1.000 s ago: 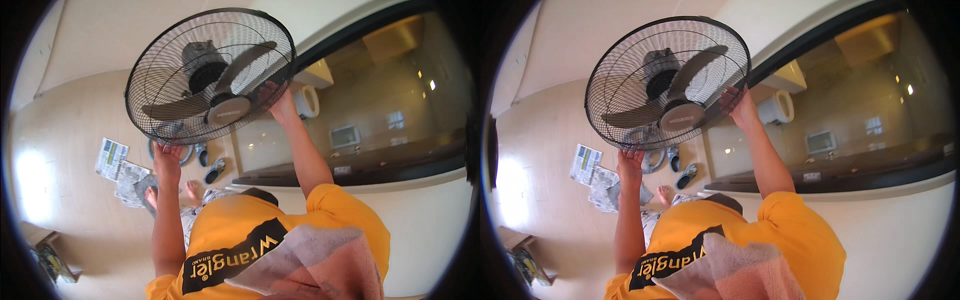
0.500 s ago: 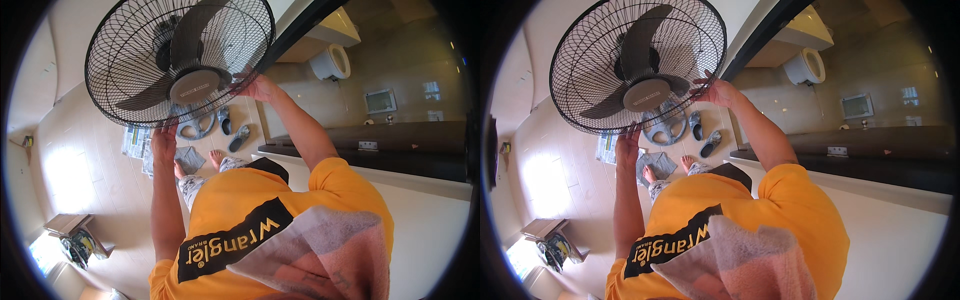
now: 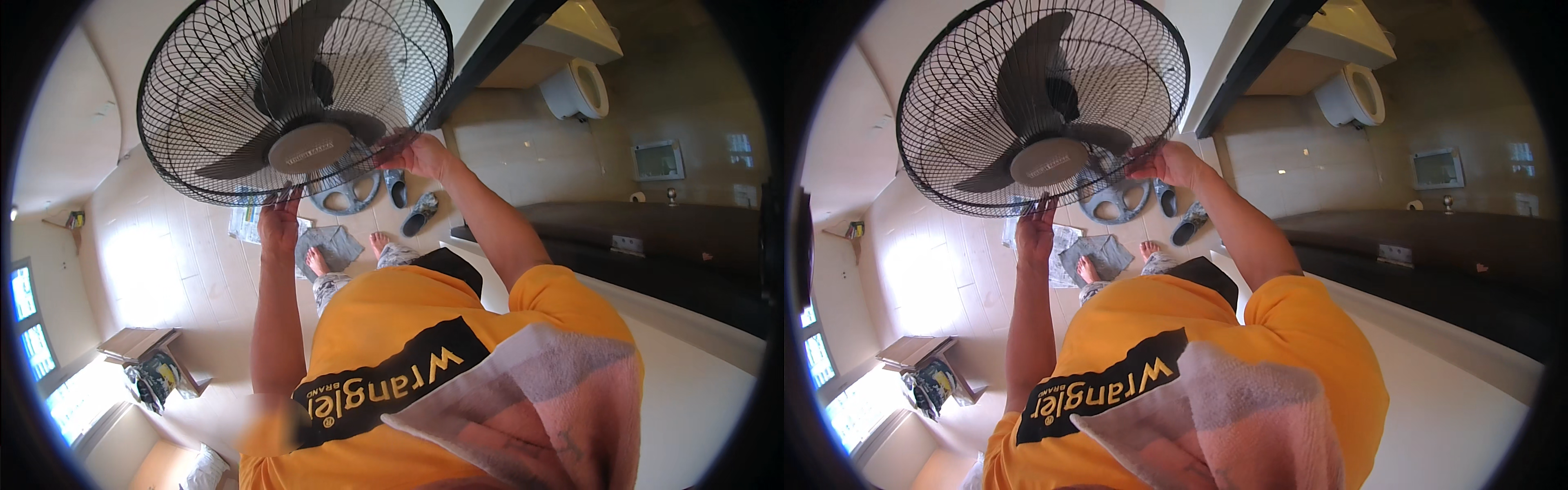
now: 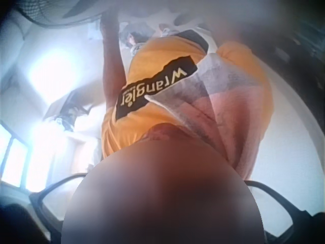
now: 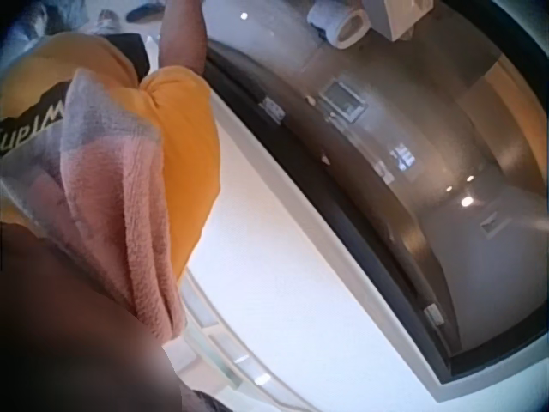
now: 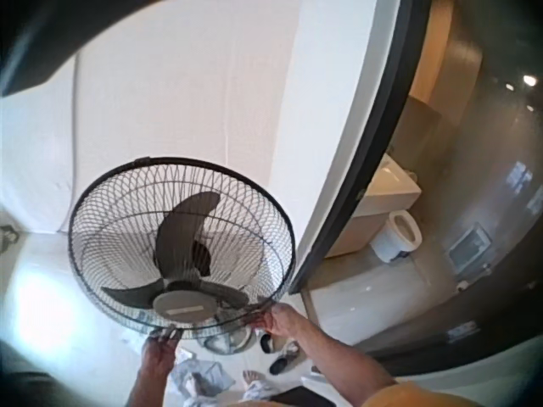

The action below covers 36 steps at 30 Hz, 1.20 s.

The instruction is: The person assembles a standing fan by attaching the fan blades to the motor, securing the front cage, and placing the completed unit on a counter. The person handles fan blades, a fan cage, and the fan motor.

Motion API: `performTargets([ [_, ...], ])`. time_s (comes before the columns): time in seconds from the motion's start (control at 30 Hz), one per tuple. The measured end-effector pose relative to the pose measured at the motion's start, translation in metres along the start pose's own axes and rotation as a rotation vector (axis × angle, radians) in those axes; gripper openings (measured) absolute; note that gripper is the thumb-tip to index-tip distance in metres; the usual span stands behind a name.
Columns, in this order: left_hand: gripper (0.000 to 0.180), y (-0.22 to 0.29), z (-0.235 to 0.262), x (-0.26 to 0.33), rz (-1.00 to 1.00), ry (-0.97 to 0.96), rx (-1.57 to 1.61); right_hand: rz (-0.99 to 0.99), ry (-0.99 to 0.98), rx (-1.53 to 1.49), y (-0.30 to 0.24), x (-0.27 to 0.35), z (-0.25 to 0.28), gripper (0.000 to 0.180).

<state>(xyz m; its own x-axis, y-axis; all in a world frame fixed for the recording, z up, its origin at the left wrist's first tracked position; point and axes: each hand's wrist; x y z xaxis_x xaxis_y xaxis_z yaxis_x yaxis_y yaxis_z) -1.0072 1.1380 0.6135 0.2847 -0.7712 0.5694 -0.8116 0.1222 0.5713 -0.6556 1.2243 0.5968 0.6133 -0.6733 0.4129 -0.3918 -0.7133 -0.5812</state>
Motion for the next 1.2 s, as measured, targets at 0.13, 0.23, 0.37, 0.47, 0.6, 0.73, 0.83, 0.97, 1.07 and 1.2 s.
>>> performTargets([
  [0.13,0.032,-0.005,0.03,-0.028,-0.082,-0.214,-0.044,0.084,0.127,-0.151,0.019,-0.01,-0.001,0.044],
  [0.23,0.031,0.004,0.03,-0.029,-0.034,-0.053,-0.032,0.096,0.018,-0.154,0.027,-0.015,-0.007,0.044],
  [0.37,0.039,0.004,0.024,-0.031,-0.048,-0.154,-0.102,0.134,0.056,-0.121,0.032,-0.021,0.001,0.037],
  [0.47,0.043,-0.003,0.063,-0.062,-0.303,-0.393,-0.677,0.149,0.113,-0.143,0.037,-0.022,-0.005,0.035],
  [0.6,0.043,0.002,0.064,-0.051,-0.128,-0.324,-0.423,0.13,0.249,0.081,0.031,-0.004,-0.019,0.04],
  [0.73,0.039,0.005,0.048,-0.028,-0.013,-0.269,-0.238,0.347,0.446,0.22,0.03,0.012,-0.016,0.051],
  [0.83,0.04,-0.005,0.096,-0.062,-0.381,-0.497,-0.742,0.622,0.528,0.392,0.007,0.023,-0.037,0.05],
  [0.97,0.048,0.011,0.057,-0.021,-0.365,-0.09,-0.346,0.797,0.514,0.563,-0.022,0.045,-0.059,0.058],
  [1.07,0.054,0.066,0.008,0.022,-0.709,0.005,-0.391,0.854,0.623,0.702,-0.047,0.062,-0.079,0.061],
  [1.2,0.061,0.12,-0.023,0.038,-1.06,-0.093,-0.693,0.944,0.505,0.889,-0.06,0.064,-0.103,0.067],
])
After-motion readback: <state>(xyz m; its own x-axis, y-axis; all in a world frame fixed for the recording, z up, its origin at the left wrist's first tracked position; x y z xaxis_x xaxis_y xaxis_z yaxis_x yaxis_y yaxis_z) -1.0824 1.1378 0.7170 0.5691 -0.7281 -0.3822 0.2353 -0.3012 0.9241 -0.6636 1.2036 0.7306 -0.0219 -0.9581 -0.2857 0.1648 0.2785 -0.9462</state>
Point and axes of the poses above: each hand's wrist, its own x-axis away from the middle knuckle, its own z-axis out of the back of the hand, y = z × x, and after that the axes turned 3 degrees about -z, right-handed
